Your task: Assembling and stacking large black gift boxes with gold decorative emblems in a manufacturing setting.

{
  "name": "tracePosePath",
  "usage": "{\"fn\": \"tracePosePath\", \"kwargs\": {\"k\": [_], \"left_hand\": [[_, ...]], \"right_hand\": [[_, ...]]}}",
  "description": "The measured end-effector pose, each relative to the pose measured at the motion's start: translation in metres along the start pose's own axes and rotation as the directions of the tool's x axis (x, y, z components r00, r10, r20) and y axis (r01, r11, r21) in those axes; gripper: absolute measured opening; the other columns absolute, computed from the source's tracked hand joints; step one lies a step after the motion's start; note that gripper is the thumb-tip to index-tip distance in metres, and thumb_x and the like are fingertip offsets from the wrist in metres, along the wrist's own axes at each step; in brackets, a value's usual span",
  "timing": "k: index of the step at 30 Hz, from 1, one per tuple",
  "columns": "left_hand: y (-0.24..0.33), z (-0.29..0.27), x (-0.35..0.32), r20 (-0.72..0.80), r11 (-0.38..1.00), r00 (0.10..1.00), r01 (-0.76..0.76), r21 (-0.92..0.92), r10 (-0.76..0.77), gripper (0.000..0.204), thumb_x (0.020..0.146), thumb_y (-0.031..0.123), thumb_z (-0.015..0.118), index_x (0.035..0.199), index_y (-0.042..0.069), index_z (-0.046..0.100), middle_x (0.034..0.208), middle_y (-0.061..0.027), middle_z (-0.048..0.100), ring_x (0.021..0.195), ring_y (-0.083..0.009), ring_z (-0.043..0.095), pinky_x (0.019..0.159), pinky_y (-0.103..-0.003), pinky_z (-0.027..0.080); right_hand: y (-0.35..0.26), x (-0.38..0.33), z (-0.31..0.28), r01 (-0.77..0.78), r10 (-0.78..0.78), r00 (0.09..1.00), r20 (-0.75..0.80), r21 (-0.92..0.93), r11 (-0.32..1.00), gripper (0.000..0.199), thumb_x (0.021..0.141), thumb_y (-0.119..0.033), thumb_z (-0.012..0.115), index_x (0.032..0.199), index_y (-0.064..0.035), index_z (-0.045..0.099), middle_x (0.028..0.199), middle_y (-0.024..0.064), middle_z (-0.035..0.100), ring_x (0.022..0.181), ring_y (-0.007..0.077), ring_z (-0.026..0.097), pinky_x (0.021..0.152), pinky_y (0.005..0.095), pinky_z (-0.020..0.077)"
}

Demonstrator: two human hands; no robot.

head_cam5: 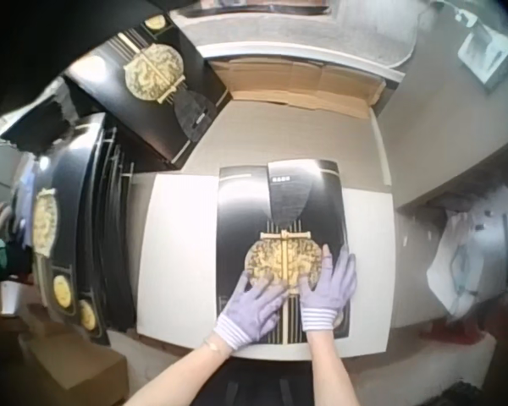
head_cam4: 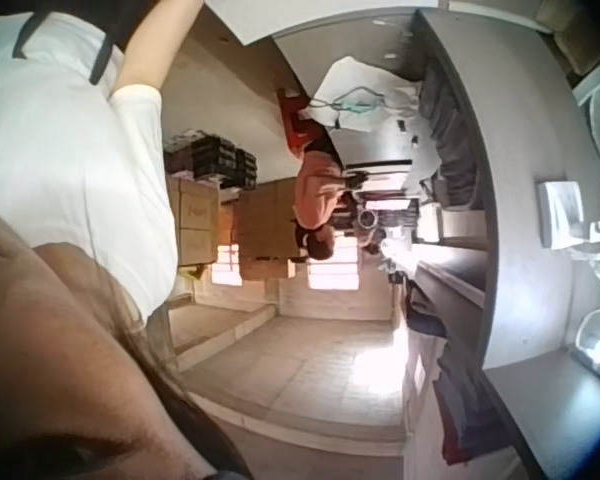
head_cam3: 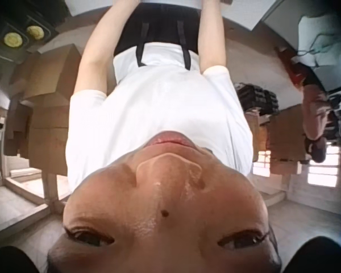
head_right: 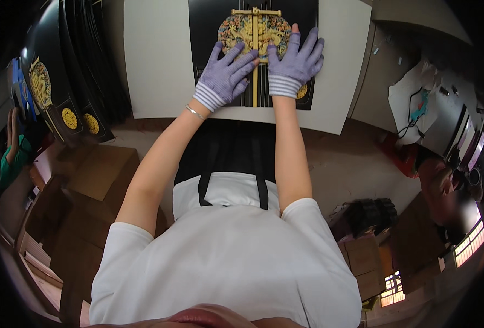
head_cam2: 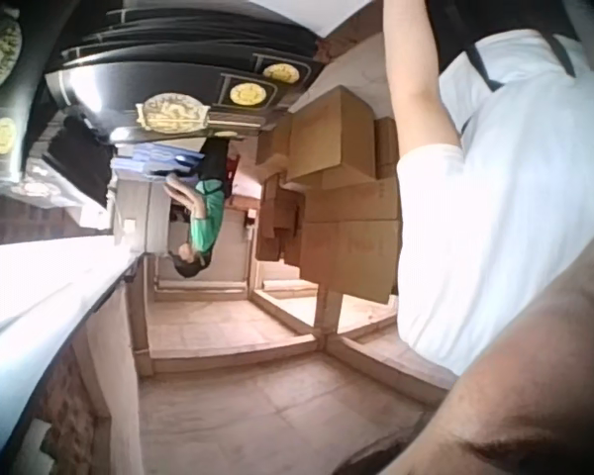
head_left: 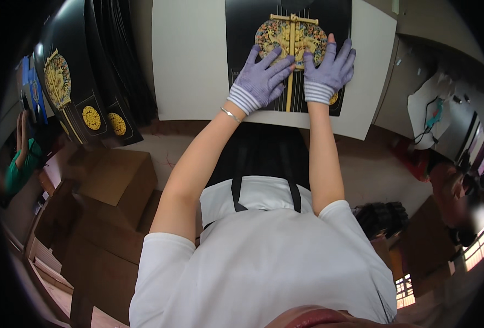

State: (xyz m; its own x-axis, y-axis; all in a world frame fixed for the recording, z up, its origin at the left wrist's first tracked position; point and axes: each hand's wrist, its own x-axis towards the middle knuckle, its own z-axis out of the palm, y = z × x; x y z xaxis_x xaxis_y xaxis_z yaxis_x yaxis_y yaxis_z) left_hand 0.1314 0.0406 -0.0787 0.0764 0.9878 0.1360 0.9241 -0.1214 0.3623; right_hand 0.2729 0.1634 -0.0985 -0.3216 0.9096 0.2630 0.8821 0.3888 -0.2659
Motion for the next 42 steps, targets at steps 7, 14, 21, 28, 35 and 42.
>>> {"fn": "tracePosePath", "kwargs": {"k": [7, 14, 21, 28, 35, 42], "left_hand": [[-0.002, -0.005, 0.003, 0.042, 1.000, 0.999, 0.003, -0.001, -0.003, 0.055, 0.080, 0.023, 0.058, 0.134, 0.015, 0.056, 0.144, -0.0024, 0.050, 0.134, -0.0287, 0.045, 0.113, -0.062, 0.024], [-0.001, -0.007, 0.005, 0.072, 0.999, 0.997, 0.037, -0.039, -0.034, 0.055, 0.077, 0.021, 0.058, 0.132, 0.015, 0.058, 0.142, -0.0032, 0.052, 0.135, -0.0279, 0.045, 0.113, -0.062, 0.024], [-0.001, -0.004, 0.004, 0.071, 0.994, 0.995, 0.074, -0.075, -0.069, 0.055, 0.078, 0.022, 0.059, 0.133, 0.017, 0.058, 0.143, -0.0019, 0.051, 0.136, -0.0259, 0.044, 0.116, -0.060, 0.022], [-0.002, -0.006, 0.005, 0.093, 0.993, 0.993, 0.086, -0.080, -0.078, 0.059, 0.078, 0.022, 0.060, 0.136, 0.017, 0.054, 0.146, -0.0027, 0.048, 0.137, -0.0256, 0.043, 0.116, -0.059, 0.023], [0.000, -0.007, 0.007, 0.101, 0.993, 0.991, 0.096, -0.067, -0.089, 0.061, 0.077, 0.022, 0.061, 0.137, 0.017, 0.053, 0.147, -0.0024, 0.047, 0.137, -0.0256, 0.042, 0.115, -0.059, 0.023], [-0.001, -0.005, 0.007, 0.105, 0.997, 0.992, 0.076, -0.018, -0.074, 0.058, 0.078, 0.024, 0.063, 0.135, 0.017, 0.055, 0.146, -0.0028, 0.048, 0.137, -0.0256, 0.042, 0.115, -0.059, 0.024]], "right_hand": [[-0.011, 0.039, 0.000, 0.170, -0.164, 0.981, 0.103, -0.050, 0.984, 0.068, 0.078, -0.041, 0.065, 0.143, -0.0300, 0.048, 0.154, 0.0105, 0.034, 0.140, 0.0433, 0.028, 0.108, 0.0691, 0.0204], [-0.012, 0.063, 0.010, 0.329, -0.312, 0.938, 0.148, -0.107, 0.938, 0.057, 0.079, -0.032, 0.060, 0.136, -0.0348, 0.054, 0.148, 0.0010, 0.046, 0.140, 0.0314, 0.034, 0.106, 0.0746, 0.0161], [-0.014, 0.064, 0.013, 0.266, -0.253, 0.957, 0.141, -0.078, 0.961, 0.057, 0.078, -0.030, 0.061, 0.135, -0.0331, 0.055, 0.146, 0.0009, 0.048, 0.139, 0.0303, 0.036, 0.104, 0.0765, 0.0174], [-0.014, 0.064, 0.017, 0.264, -0.254, 0.961, 0.109, -0.086, 0.961, 0.057, 0.079, -0.028, 0.059, 0.135, -0.0320, 0.055, 0.145, 0.0010, 0.049, 0.138, 0.0301, 0.037, 0.103, 0.0766, 0.0181], [-0.014, 0.066, 0.021, 0.228, -0.218, 0.970, 0.104, -0.096, 0.969, 0.056, 0.080, -0.030, 0.058, 0.136, -0.0328, 0.055, 0.144, 0.0003, 0.050, 0.139, 0.0299, 0.036, 0.103, 0.0757, 0.0187], [-0.011, 0.065, 0.020, 0.254, -0.246, 0.963, 0.113, -0.066, 0.965, 0.054, 0.083, -0.032, 0.058, 0.136, -0.0327, 0.054, 0.145, -0.0009, 0.049, 0.139, 0.0306, 0.036, 0.104, 0.0737, 0.0194]]}}
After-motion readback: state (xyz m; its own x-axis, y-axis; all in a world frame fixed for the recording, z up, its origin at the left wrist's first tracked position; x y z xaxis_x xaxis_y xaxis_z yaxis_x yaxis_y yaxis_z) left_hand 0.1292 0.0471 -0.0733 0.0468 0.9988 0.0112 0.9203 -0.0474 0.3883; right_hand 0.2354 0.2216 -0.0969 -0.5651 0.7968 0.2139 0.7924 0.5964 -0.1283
